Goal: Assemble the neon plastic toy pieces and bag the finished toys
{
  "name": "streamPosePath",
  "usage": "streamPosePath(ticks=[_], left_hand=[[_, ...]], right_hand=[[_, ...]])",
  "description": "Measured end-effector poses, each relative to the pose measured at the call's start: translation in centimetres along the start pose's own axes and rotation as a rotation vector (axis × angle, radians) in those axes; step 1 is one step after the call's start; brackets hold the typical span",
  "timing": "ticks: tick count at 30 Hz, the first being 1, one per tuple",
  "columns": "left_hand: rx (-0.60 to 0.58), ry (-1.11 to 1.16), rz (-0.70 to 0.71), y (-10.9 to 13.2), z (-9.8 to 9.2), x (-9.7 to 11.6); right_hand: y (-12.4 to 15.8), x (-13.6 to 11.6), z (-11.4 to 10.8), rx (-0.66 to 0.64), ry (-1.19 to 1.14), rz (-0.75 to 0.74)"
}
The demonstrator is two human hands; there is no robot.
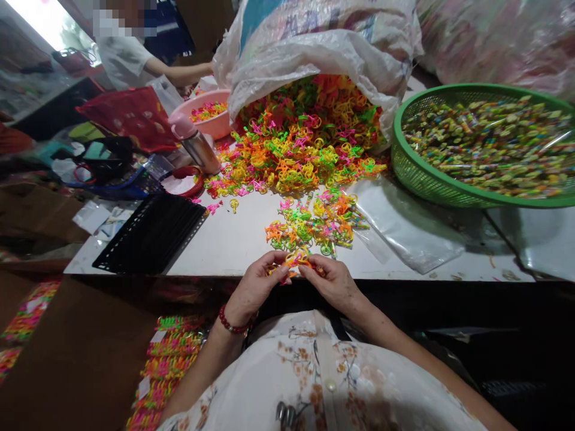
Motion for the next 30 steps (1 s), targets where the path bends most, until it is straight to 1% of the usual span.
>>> streamPosePath(ticks=[5, 8, 10, 13, 15, 17, 18, 19, 22, 24, 25, 26, 27, 28, 30], left_hand=[[0.014, -0.198, 0.042, -0.2, -0.5, -0.4], [0.008, -0.342, 0.076, -0.5, -0.7, -0.5], [0.011, -0.479, 0.147, -0.6, -0.7, -0.1], [0.069, -0.714, 0.309, -0.3, -0.5, 1.1], [0.090, -0.794, 0.376, -0.2, -0.3, 1.6], [0.101, -0.818, 0.415, -0.3, -0.6, 1.9], [0.125, -0.828, 0.438, -0.6, -1.1, 2.2], [0.174, -0.843, 0.471, -0.8, -1.9, 2.6], [0.411, -0.925, 0.594, -1.8, -5.3, 4.5], [0.539, -0.972, 0.672, -2.2, -6.9, 5.7], [0.569, -0.970, 0.701, -2.3, -7.1, 6.1], [0.574, -0.936, 0.715, -2.3, -6.9, 6.3], [0.553, -0.862, 0.696, -2.3, -6.5, 6.2], [0.505, -0.745, 0.637, -2.4, -5.9, 5.8], [0.330, -0.438, 0.415, -2.8, -3.8, 3.6]], right_hand=[[-0.1, 0.3, -0.8, 0.096, 0.134, -0.032], [-0.1, 0.4, -1.1, 0.124, 0.144, -0.046], [-0.2, 0.4, -1.2, 0.113, 0.125, -0.051], [-0.1, 0.3, -1.3, 0.123, 0.132, -0.066], [-0.1, 0.2, -1.4, 0.123, 0.127, -0.069], [-0.1, 0.4, -1.3, 0.104, 0.047, -0.021], [-0.2, 0.7, -1.2, 0.087, -0.022, 0.022], [-0.2, 1.0, -1.1, 0.069, -0.105, 0.072], [-0.4, 2.1, -0.2, -0.024, -0.402, 0.245], [-0.5, 2.4, 0.4, -0.078, -0.603, 0.332], [-0.5, 2.5, 0.6, -0.099, -0.695, 0.356], [-0.6, 2.4, 0.8, -0.120, -0.772, 0.367], [-0.7, 2.2, 0.9, -0.142, -0.834, 0.367], [-0.7, 1.9, 1.0, -0.172, -0.879, 0.366], [-0.7, 1.5, 1.3, -0.226, -0.920, 0.375]])
Point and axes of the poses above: each hand's wrist, its own y-axis away from the middle knuckle, its own z-axis out of the palm, x = y × z, the point moved 6 cm from there along -y, towards the middle knuckle, and after that the axes turned 14 degrees about y, right-handed, at the moved point
